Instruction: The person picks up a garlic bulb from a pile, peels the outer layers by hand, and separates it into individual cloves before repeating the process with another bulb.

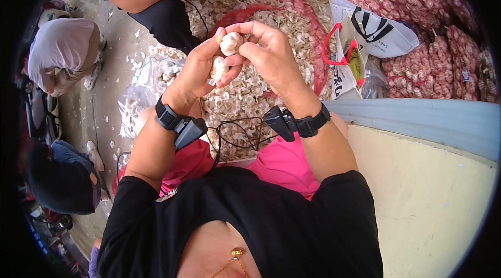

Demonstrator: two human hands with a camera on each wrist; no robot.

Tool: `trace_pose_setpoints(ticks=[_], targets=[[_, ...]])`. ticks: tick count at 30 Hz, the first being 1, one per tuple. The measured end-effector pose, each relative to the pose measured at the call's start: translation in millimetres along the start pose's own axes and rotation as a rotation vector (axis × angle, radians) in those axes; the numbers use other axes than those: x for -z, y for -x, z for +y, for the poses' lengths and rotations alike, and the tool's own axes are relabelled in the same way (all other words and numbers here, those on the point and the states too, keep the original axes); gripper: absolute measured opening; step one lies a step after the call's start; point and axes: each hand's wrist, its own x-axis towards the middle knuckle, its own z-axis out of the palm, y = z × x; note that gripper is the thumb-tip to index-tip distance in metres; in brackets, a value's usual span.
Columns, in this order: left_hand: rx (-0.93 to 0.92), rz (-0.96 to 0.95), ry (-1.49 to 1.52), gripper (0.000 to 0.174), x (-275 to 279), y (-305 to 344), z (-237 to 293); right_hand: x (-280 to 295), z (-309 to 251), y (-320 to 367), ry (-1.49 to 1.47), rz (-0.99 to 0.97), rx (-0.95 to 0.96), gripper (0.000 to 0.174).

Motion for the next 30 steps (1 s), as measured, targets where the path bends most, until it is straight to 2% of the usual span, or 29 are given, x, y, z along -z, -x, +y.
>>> trace_pose_setpoints(ticks=[5,11,14,15,17,18,19,21,22,23,25,27,29,30], targets=[[0.012,-0.001,-0.019,0.058,-7,6,7,-4,-5,-1,-0.016,-0.024,0.005,0.029],[-0.004,0.0,0.001,0.055,-12,7,13,0,-6,-2,-0.147,-0.06,0.02,0.026],[0.035,0.025,0.156,0.046,-10,5,14,-6,-11,4,0.097,0.011,0.186,0.024],[0.032,0.021,0.158,0.046,-10,3,16,-4,-10,0,0.102,0.011,0.188,0.024],[0.038,-0.007,0.147,0.045,-10,4,18,-1,2,-4,0.327,0.022,0.457,0.016],[0.046,-0.017,0.139,0.046,-11,4,19,-3,7,-4,0.234,0.061,0.484,0.009],[0.044,-0.012,0.144,0.046,-11,3,18,-6,3,-1,0.234,0.057,0.478,0.009],[0.054,-0.095,0.264,0.047,-11,0,17,-12,-8,2,0.007,0.096,0.316,0.015],[0.058,-0.103,0.248,0.049,-6,-3,13,-3,-8,1,0.187,0.112,0.316,0.026],[0.045,-0.121,0.273,0.051,-3,-3,15,3,-8,1,0.181,0.09,0.305,0.026],[0.014,-0.09,0.288,0.046,-2,4,27,8,-5,-2,0.191,0.26,0.188,0.034],[-0.048,-0.081,0.103,0.028,21,10,45,12,-7,-1,0.168,0.301,0.145,0.034],[-0.005,-0.09,-0.03,0.024,41,24,84,17,-9,0,0.105,0.275,0.13,0.029],[-0.024,-0.015,-0.125,0.023,53,35,99,15,-11,1,0.081,0.264,0.124,0.028]])
